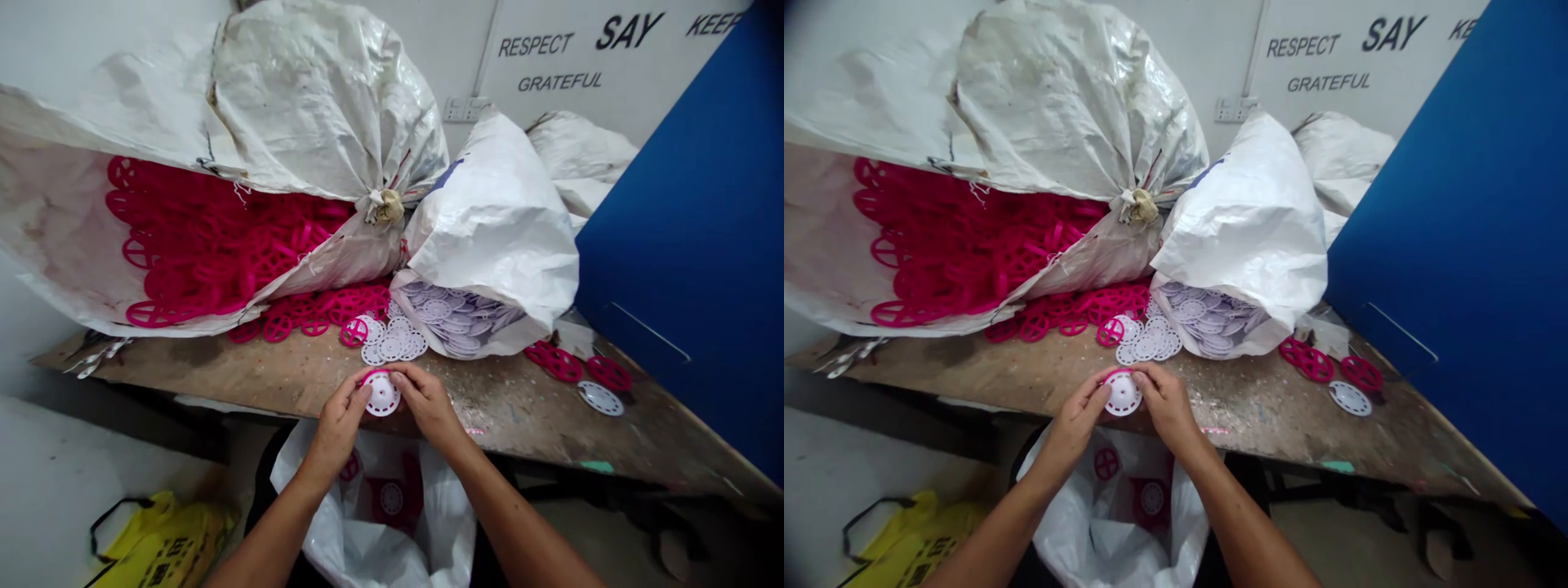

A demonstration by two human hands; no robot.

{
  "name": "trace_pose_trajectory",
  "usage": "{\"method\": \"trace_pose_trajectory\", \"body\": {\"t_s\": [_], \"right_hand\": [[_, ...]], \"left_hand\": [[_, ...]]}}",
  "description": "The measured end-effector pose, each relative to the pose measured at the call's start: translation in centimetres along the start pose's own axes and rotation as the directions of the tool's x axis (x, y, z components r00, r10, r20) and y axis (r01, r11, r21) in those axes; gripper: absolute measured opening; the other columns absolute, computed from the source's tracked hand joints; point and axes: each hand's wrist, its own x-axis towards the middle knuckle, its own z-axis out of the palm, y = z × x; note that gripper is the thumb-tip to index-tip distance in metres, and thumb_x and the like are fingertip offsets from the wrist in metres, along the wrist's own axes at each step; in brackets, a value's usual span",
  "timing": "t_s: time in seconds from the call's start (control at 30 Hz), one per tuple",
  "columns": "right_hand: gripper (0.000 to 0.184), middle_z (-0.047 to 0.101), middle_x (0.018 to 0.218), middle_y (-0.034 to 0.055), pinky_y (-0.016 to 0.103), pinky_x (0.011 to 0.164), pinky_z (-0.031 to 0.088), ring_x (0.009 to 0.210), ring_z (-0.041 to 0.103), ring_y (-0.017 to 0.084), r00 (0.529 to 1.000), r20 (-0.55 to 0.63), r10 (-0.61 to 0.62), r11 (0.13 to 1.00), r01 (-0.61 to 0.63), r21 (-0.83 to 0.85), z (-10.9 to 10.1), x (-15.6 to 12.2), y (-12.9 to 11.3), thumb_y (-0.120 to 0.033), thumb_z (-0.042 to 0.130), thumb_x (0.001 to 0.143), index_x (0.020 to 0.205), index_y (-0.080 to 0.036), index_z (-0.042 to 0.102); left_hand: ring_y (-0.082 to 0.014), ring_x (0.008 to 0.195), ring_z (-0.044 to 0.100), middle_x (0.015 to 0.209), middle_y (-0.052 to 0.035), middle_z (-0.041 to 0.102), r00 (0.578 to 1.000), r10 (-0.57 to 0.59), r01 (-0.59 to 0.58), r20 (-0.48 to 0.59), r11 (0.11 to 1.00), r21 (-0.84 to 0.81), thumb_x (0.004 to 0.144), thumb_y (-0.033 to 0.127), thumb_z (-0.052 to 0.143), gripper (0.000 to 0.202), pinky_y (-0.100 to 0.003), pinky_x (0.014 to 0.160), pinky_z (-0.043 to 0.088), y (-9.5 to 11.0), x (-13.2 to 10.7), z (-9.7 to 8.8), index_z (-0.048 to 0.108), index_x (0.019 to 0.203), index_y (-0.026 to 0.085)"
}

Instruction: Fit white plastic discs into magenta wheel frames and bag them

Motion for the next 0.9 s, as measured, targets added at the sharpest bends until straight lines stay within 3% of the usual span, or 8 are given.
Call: {"method": "trace_pose_trajectory", "body": {"t_s": [0.23, 0.33, 0.43, 0.5, 0.63, 0.67, 0.77, 0.9], "right_hand": [[0.030, 0.061, 0.084, -0.0003, 0.021, 0.057, 0.044, 0.069, 0.057, 0.012, 0.975, 0.212, 0.070, 0.968, -0.117, 0.221, 0.0, -2.2, 0.7, -0.028, 0.063, 0.079, 0.107, -0.022, 0.055], [0.026, 0.062, 0.083, -0.0011, 0.021, 0.060, 0.044, 0.072, 0.057, 0.012, 0.967, 0.250, 0.054, 0.988, -0.088, 0.126, -0.5, -3.1, 0.8, -0.028, 0.062, 0.080, 0.105, -0.023, 0.056], [0.029, 0.065, 0.088, 0.0002, 0.023, 0.065, 0.044, 0.076, 0.058, 0.014, 0.926, 0.373, 0.050, 0.998, -0.035, -0.047, -1.9, -2.3, 0.6, -0.030, 0.066, 0.078, 0.105, -0.022, 0.061], [0.023, 0.066, 0.088, 0.0016, 0.025, 0.067, 0.044, 0.077, 0.059, 0.015, 0.947, 0.319, 0.040, 0.980, 0.025, -0.198, -2.7, -0.5, 0.4, -0.031, 0.063, 0.080, 0.100, -0.020, 0.065], [0.019, 0.066, 0.091, 0.0060, 0.028, 0.077, 0.043, 0.085, 0.060, 0.019, 0.996, 0.002, -0.092, 0.793, 0.075, -0.605, -2.8, 4.2, 0.6, -0.026, 0.055, 0.085, 0.097, -0.018, 0.068], [0.022, 0.064, 0.097, 0.0076, 0.029, 0.078, 0.043, 0.088, 0.059, 0.020, 0.994, -0.027, -0.109, 0.724, 0.061, -0.687, -2.5, 5.2, 0.8, -0.027, 0.056, 0.085, 0.100, -0.018, 0.068], [0.032, 0.057, 0.113, 0.0112, 0.029, 0.077, 0.043, 0.091, 0.059, 0.022, 0.996, -0.032, -0.083, 0.581, 0.023, -0.813, -1.6, 7.0, 1.8, -0.029, 0.061, 0.081, 0.112, -0.019, 0.064], [0.039, 0.057, 0.110, 0.0091, 0.029, 0.074, 0.042, 0.086, 0.058, 0.020, 0.999, -0.012, -0.047, 0.578, 0.017, -0.816, -1.2, 7.5, 2.7, -0.021, 0.066, 0.075, 0.113, -0.021, 0.063]], "left_hand": [[-0.0181, 0.073, 0.067, 0.094, -0.0084, 0.069, 0.989, -0.136, 0.132, 0.057, 0.989, 0.070, 0.081, 0.040, 0.057, 0.045, -0.027, 0.064, 0.053, -0.3, -1.8, -0.1, 0.050, 0.118, 0.015], [-0.0165, 0.070, 0.067, 0.092, -0.0068, 0.068, 0.979, -0.168, 0.154, 0.111, 0.980, 0.127, 0.083, 0.041, 0.054, 0.042, -0.025, 0.061, 0.051, -0.5, -2.9, -0.6, 0.052, 0.117, 0.017], [-0.0166, 0.072, 0.066, 0.091, -0.0046, 0.069, 0.920, -0.255, 0.185, 0.296, 0.951, 0.246, 0.079, 0.037, 0.059, 0.040, -0.024, 0.060, 0.049, 0.0, -3.3, -1.5, 0.057, 0.115, 0.020], [-0.0171, 0.072, 0.065, 0.092, -0.0033, 0.069, 0.898, -0.267, 0.126, 0.350, 0.917, 0.377, 0.074, 0.033, 0.065, 0.041, -0.025, 0.061, 0.048, 0.7, -2.6, -2.1, 0.060, 0.114, 0.022], [-0.0173, 0.074, 0.063, 0.090, -0.0030, 0.069, 0.990, 0.108, -0.138, 0.087, 0.726, 0.674, 0.080, 0.028, 0.058, 0.023, -0.029, 0.072, 0.047, 1.6, 2.1, -3.2, 0.066, 0.100, 0.021], [-0.0180, 0.077, 0.062, 0.089, -0.0037, 0.067, 0.971, 0.238, -0.176, 0.022, 0.650, 0.739, 0.081, 0.025, 0.056, 0.019, -0.030, 0.075, 0.046, 1.5, 3.6, -3.5, 0.067, 0.095, 0.020], [-0.0217, 0.094, 0.058, 0.096, -0.0071, 0.063, 0.930, 0.364, -0.187, -0.055, 0.595, 0.781, 0.081, 0.019, 0.055, 0.015, -0.034, 0.087, 0.042, 0.6, 8.0, -4.1, 0.067, 0.089, 0.018], [-0.0253, 0.110, 0.051, 0.113, -0.0104, 0.057, 0.904, 0.400, -0.150, -0.151, 0.627, 0.764, 0.077, 0.020, 0.062, 0.036, -0.039, 0.096, 0.036, -0.7, 11.2, -4.4, 0.059, 0.113, 0.020]]}}
